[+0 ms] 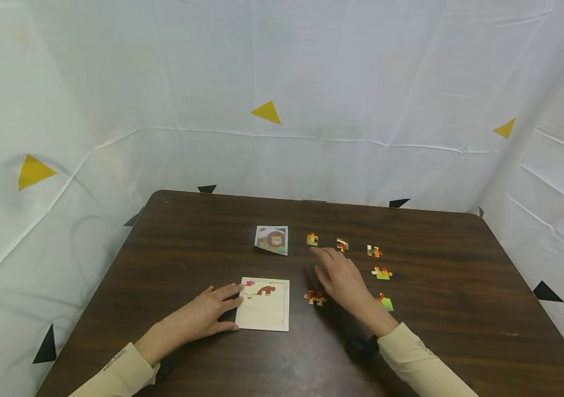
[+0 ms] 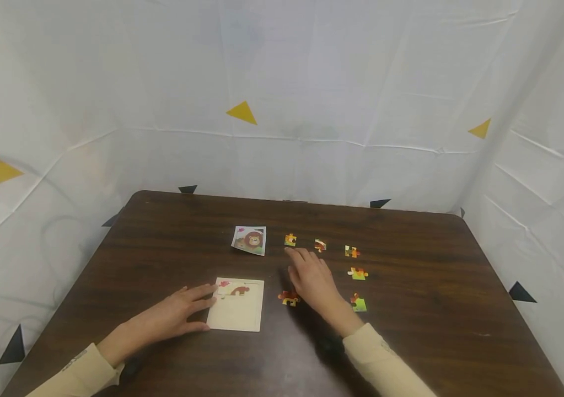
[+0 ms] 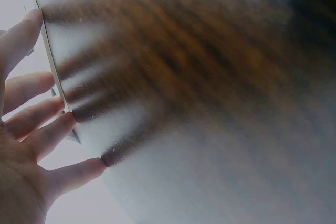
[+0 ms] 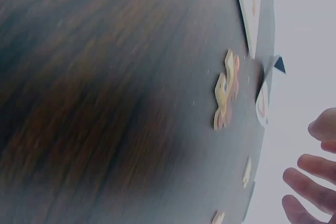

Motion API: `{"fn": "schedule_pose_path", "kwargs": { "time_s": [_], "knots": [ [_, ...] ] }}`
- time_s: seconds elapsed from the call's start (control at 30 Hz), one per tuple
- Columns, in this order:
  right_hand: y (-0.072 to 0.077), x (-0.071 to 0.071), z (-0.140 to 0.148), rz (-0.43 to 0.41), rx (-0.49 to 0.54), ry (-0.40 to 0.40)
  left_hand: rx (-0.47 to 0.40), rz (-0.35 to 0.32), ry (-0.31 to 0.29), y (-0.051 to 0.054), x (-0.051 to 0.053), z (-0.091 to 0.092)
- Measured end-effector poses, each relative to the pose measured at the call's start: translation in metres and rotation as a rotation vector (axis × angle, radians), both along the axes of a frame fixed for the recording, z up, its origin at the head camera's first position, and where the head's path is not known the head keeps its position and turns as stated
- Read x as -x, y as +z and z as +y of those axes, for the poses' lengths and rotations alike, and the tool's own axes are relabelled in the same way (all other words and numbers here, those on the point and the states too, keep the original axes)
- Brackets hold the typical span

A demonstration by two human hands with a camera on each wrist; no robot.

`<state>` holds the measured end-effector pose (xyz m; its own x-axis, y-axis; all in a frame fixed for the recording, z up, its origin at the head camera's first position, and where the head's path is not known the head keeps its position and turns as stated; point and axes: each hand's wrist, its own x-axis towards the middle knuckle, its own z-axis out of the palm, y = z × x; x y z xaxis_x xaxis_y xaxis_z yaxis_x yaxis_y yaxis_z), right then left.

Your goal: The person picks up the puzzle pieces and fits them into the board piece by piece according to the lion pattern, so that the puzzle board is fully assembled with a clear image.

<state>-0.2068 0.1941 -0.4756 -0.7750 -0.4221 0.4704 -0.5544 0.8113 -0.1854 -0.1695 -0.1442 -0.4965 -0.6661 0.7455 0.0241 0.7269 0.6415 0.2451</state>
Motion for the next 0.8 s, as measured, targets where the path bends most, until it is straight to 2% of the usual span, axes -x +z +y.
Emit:
{"fn": "schedule_pose_path", "kwargs": {
  "time_s": [0.37, 0.8],
  "knots": [
    [-0.001, -0.001, 0.024, 0.002, -0.002, -0.051, 0.005, -0.009, 0.009, 0.002, -0.001, 0.001],
    [-0.002, -0.003, 0.049, -0.005, 0.022, -0.071, 0.007, -0.017, 0.010, 0.001, 0.000, 0.001]
  ]
}}
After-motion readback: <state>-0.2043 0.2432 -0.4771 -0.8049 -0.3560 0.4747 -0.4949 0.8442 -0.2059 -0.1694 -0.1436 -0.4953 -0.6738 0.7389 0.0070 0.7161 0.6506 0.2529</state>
